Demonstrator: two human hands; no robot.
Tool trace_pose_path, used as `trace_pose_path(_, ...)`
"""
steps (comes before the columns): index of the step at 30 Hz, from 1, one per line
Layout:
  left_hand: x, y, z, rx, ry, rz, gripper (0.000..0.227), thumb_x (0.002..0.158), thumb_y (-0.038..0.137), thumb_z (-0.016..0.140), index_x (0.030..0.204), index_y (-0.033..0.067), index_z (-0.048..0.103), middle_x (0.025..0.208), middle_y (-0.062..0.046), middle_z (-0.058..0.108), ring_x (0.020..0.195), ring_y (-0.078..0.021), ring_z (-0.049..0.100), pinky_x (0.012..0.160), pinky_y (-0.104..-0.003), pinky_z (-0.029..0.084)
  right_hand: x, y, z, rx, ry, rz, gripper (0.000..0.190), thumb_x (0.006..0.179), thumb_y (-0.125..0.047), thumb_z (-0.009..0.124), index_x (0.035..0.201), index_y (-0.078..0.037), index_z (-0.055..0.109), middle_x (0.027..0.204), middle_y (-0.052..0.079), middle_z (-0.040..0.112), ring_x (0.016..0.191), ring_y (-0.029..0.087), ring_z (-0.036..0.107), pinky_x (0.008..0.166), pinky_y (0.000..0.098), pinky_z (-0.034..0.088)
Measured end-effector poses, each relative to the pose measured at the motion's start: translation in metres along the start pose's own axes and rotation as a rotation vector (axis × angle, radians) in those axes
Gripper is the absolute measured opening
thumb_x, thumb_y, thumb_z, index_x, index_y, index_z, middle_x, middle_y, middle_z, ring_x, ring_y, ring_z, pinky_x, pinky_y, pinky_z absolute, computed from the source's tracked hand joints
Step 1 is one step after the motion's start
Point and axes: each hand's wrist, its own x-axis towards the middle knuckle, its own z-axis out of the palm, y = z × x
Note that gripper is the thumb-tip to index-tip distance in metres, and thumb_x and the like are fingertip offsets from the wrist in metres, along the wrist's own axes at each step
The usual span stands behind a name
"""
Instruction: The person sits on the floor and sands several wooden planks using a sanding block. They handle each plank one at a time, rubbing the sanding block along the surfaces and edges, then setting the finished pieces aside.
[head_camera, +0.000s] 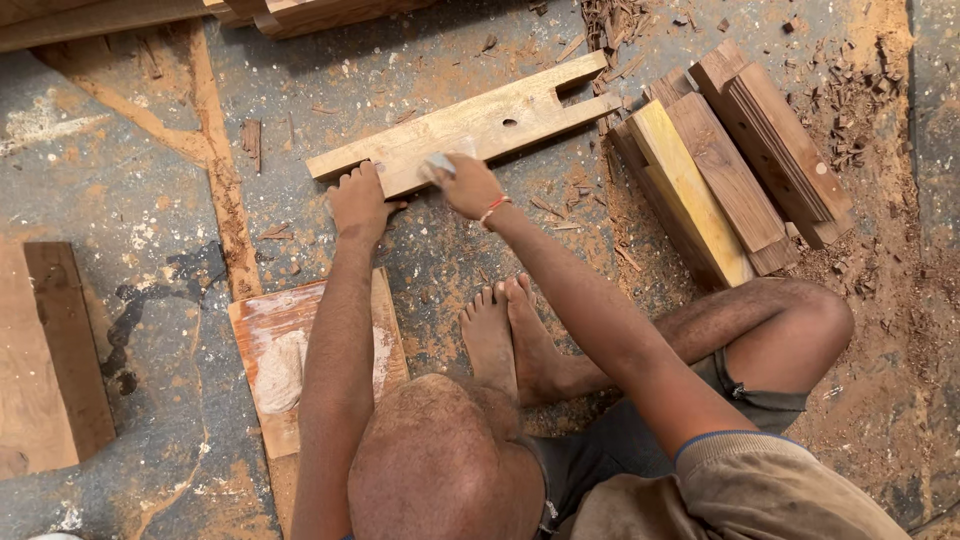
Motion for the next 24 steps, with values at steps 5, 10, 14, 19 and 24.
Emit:
trace_pose_path(5,-0.008,-0.004,0.011,-0.005,-0.021,-0.011,0.083,0.069,0.057,0.092,0.123,0.0043,0.056,0.112,-0.013,0.068,0.109,-0.0309,0.063,0.090,-0.049,0.049,-0.005,0.087,-0.065,0.085,0.473,-0.278,0.038,0.106,-0.012,0.049,0.143,-0.010,0.061,0.141,0.011,0.063,0.126,0.025,0.063,0.108,0.0363,0.053)
trace_pose_path(10,0.004,-0.005,0.003,-0.023,0.015,0.012,0.081,0.068,0.055,0.093,0.120,0.0046,0.056,0.112,-0.013,0.068,0.110,-0.0326,0.063,0.088,-0.052,0.048,0.006,0.097,-0.051,-0.508,0.576,-0.550,0.064,0.084,0.008,0.055,0.146,-0.010,0.061,0.148,0.008,0.060,0.139,0.031,0.051,0.118,0.0430,0.041)
trace_pose_path(14,0.000,-0.008,0.010,-0.037,-0.032,-0.002,0.079,0.069,0.054,0.093,0.119,0.0048,0.056,0.113,-0.013,0.068,0.111,-0.0328,0.062,0.089,-0.053,0.048,-0.006,0.101,-0.044,-0.503,0.492,-0.561,0.061,0.084,0.005,0.059,0.144,-0.005,0.061,0.147,0.011,0.060,0.137,0.034,0.050,0.115,0.0448,0.040)
trace_pose_path(19,-0.002,-0.005,-0.001,-0.025,-0.020,0.007,0.081,0.069,0.055,0.093,0.120,0.0048,0.057,0.114,-0.013,0.068,0.112,-0.0326,0.062,0.089,-0.053,0.048,-0.018,0.092,-0.087,-0.558,0.241,-0.510,0.050,0.086,0.000,0.061,0.135,-0.008,0.067,0.138,0.006,0.065,0.125,0.031,0.061,0.108,0.0425,0.049)
trace_pose_path(24,0.000,-0.001,0.003,0.012,-0.048,-0.027,0.085,0.068,0.059,0.091,0.123,0.0050,0.056,0.115,-0.012,0.068,0.111,-0.0308,0.063,0.089,-0.051,0.049,0.004,0.088,-0.137,-0.353,0.185,-0.156,0.040,0.097,-0.006,0.052,0.128,-0.017,0.074,0.124,0.005,0.072,0.098,0.025,0.068,0.085,0.0422,0.056)
